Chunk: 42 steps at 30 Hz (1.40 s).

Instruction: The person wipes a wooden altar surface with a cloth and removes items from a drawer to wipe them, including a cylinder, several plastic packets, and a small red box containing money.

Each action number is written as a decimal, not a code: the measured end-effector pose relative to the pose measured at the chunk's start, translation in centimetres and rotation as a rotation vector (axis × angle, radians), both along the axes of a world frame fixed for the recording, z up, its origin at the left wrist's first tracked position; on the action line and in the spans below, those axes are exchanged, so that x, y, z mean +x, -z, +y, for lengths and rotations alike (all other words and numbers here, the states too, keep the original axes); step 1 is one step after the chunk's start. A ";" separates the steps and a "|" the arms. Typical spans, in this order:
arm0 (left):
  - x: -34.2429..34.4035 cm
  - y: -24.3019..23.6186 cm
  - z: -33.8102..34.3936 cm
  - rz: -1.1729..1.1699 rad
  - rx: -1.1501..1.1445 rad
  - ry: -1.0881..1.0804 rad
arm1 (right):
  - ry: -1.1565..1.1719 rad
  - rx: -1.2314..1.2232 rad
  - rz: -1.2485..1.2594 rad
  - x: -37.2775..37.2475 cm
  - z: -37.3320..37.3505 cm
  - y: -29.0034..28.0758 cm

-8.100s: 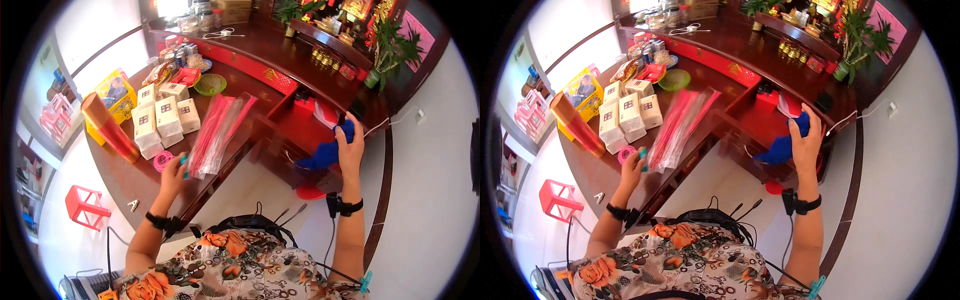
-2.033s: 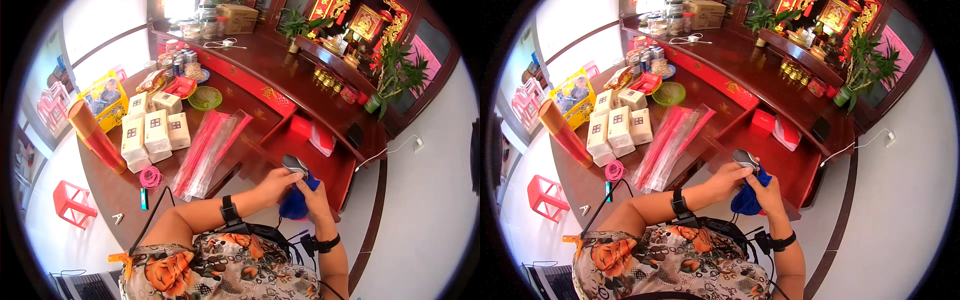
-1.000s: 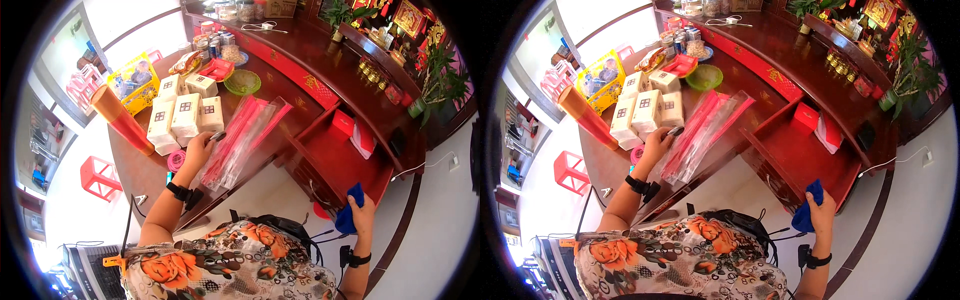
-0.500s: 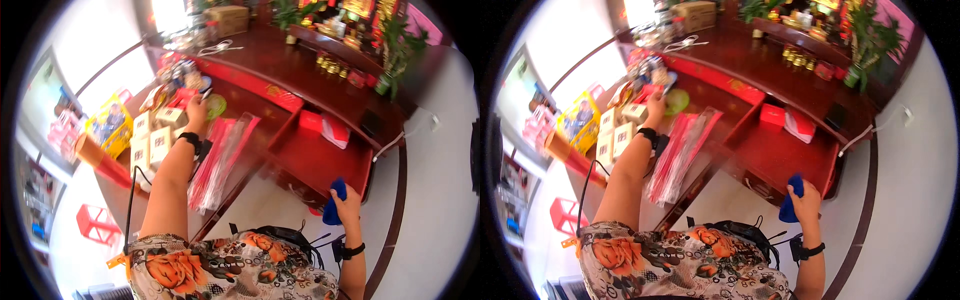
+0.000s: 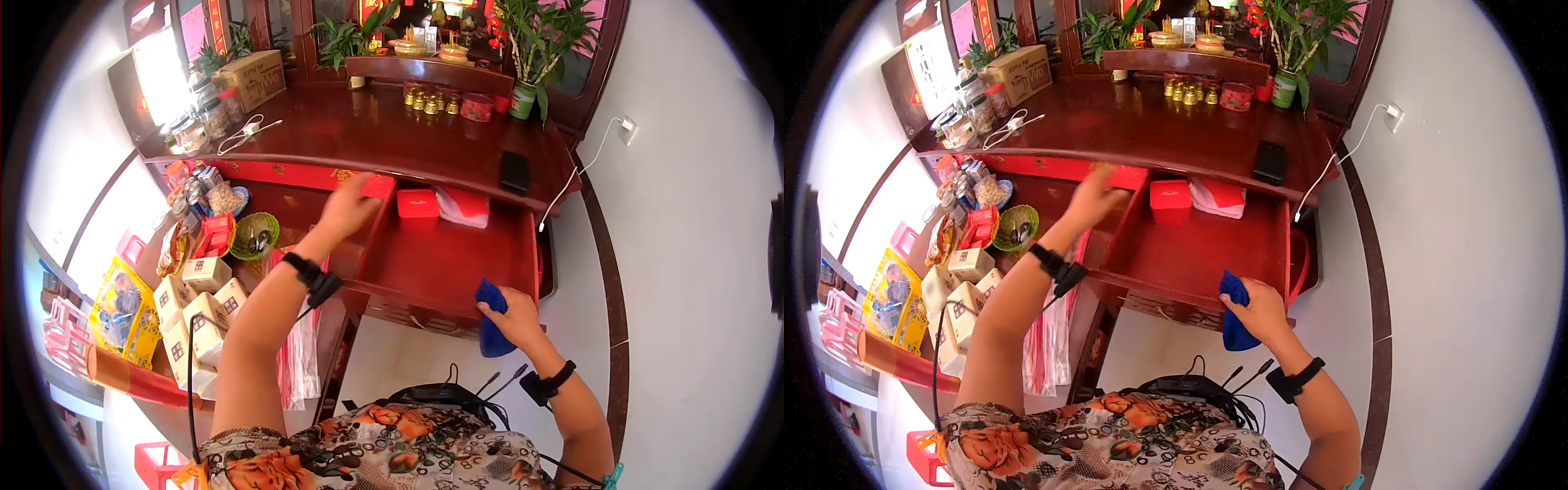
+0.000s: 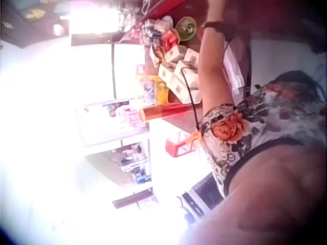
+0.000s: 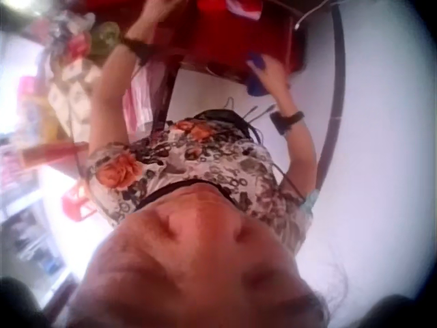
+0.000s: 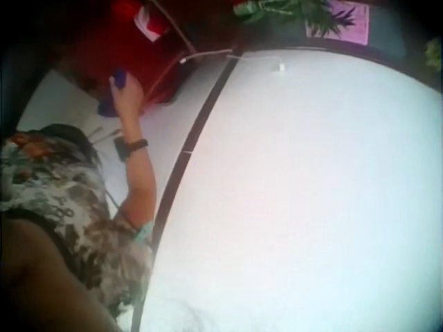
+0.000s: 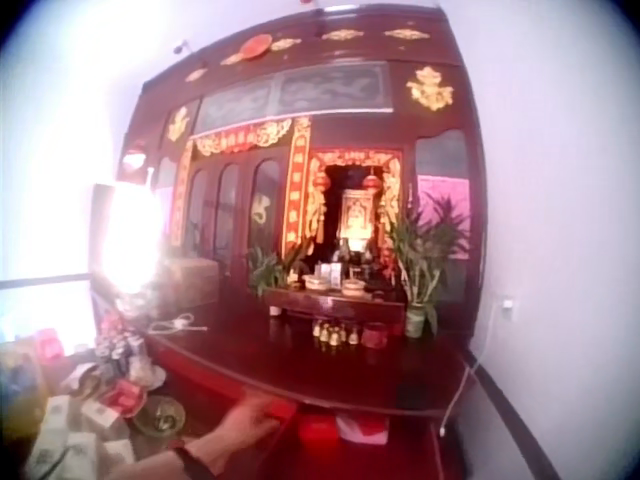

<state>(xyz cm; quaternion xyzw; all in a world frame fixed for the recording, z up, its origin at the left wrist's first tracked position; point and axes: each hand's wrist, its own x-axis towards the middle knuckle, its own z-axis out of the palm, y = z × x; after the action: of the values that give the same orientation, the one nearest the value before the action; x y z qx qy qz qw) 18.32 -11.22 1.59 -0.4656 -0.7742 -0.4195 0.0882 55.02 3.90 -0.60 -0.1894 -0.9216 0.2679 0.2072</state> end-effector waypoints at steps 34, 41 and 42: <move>7.6 -0.1 8.5 0.129 -0.994 0.201 | -0.177 -0.078 -0.033 0.5 0.3 0.2; 15.2 -4.8 -0.6 -0.047 -0.348 0.405 | -0.093 -0.515 0.147 0.4 1.1 0.7; 16.1 -5.1 -1.9 -0.023 -0.297 0.387 | -0.043 -0.696 0.149 0.3 2.1 0.6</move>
<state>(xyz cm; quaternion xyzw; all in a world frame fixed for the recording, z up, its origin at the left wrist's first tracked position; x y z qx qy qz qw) 34.44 -13.13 6.68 -0.6082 -0.7247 -0.3156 -0.0720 55.35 6.01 -1.16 -0.2090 -0.7612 0.5834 0.1912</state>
